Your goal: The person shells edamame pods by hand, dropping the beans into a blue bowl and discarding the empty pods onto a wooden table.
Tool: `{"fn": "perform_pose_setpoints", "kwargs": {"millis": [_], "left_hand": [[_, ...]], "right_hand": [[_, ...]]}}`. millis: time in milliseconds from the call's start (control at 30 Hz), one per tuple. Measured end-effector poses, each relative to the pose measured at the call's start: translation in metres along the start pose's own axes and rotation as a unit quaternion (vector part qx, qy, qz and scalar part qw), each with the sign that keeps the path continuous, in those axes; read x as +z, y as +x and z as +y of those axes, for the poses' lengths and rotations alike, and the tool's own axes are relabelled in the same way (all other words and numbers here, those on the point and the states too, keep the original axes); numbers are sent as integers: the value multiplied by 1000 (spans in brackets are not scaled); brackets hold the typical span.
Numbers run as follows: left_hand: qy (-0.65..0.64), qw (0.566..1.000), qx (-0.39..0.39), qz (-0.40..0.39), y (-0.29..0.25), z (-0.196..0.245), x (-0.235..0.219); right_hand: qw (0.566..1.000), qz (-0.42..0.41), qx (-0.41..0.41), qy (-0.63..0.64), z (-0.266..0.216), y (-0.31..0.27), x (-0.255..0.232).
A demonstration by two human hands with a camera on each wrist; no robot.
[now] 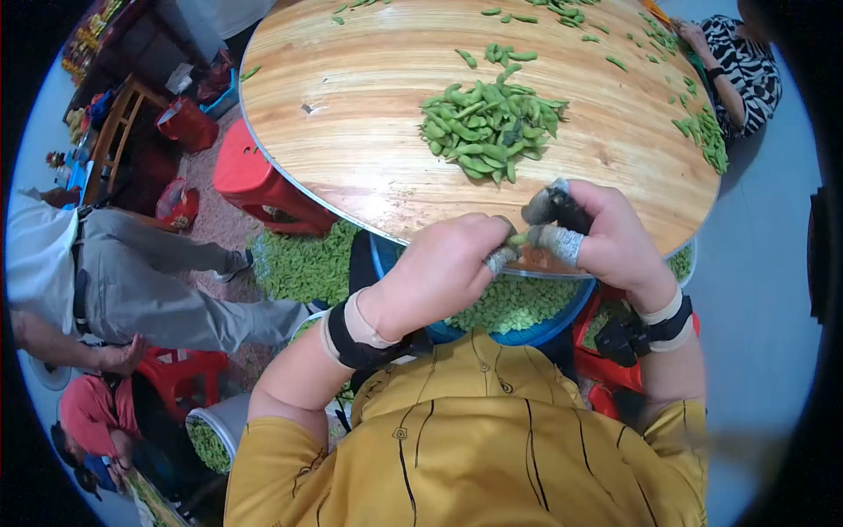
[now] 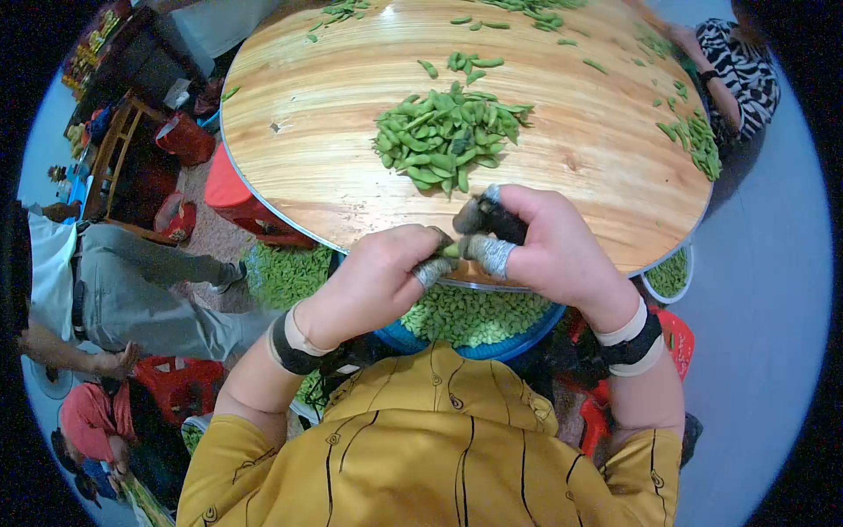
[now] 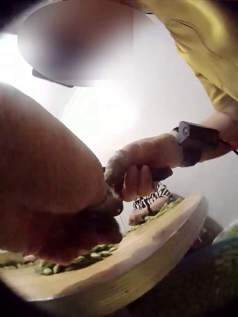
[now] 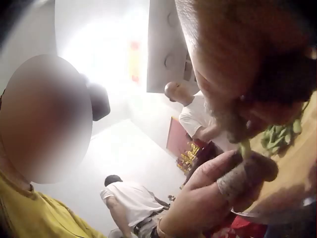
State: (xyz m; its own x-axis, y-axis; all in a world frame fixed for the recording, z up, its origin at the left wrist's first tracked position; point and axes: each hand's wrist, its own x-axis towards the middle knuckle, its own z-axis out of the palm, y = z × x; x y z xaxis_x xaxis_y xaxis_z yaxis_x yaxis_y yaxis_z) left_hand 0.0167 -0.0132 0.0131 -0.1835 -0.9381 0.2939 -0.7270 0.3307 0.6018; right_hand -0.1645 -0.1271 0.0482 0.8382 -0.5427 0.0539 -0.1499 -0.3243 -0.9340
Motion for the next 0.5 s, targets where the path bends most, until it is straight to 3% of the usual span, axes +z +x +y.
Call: {"fn": "perform_pose_setpoints", "kwargs": {"millis": [33,67,100,133,233,367,467,500], "left_hand": [[-1,1000,3,-5,-1,0,5],[-134,987,-92,-8,-2,3,7],[-262,947,-187,-12,-3,6,9],[-355,903,-244,-15,-4,10,8],[-424,869,-255,10,-6,14,12],[-447,865,-228,10,-8,14,22],[-393,897,-203,-3,-4,18,22],[-274,949,-157,10,-5,16,23]], "right_hand": [[1000,5,3,2,-3,-6,0],[994,19,97,49,-11,-10,1],[976,31,191,97,-15,-14,3],[970,20,210,125,-13,-18,7],[981,20,153,120,-5,-32,17],[994,-5,75,77,-2,-35,22],[990,-1,94,108,2,-36,19],[985,-9,113,130,4,-38,18]]}}
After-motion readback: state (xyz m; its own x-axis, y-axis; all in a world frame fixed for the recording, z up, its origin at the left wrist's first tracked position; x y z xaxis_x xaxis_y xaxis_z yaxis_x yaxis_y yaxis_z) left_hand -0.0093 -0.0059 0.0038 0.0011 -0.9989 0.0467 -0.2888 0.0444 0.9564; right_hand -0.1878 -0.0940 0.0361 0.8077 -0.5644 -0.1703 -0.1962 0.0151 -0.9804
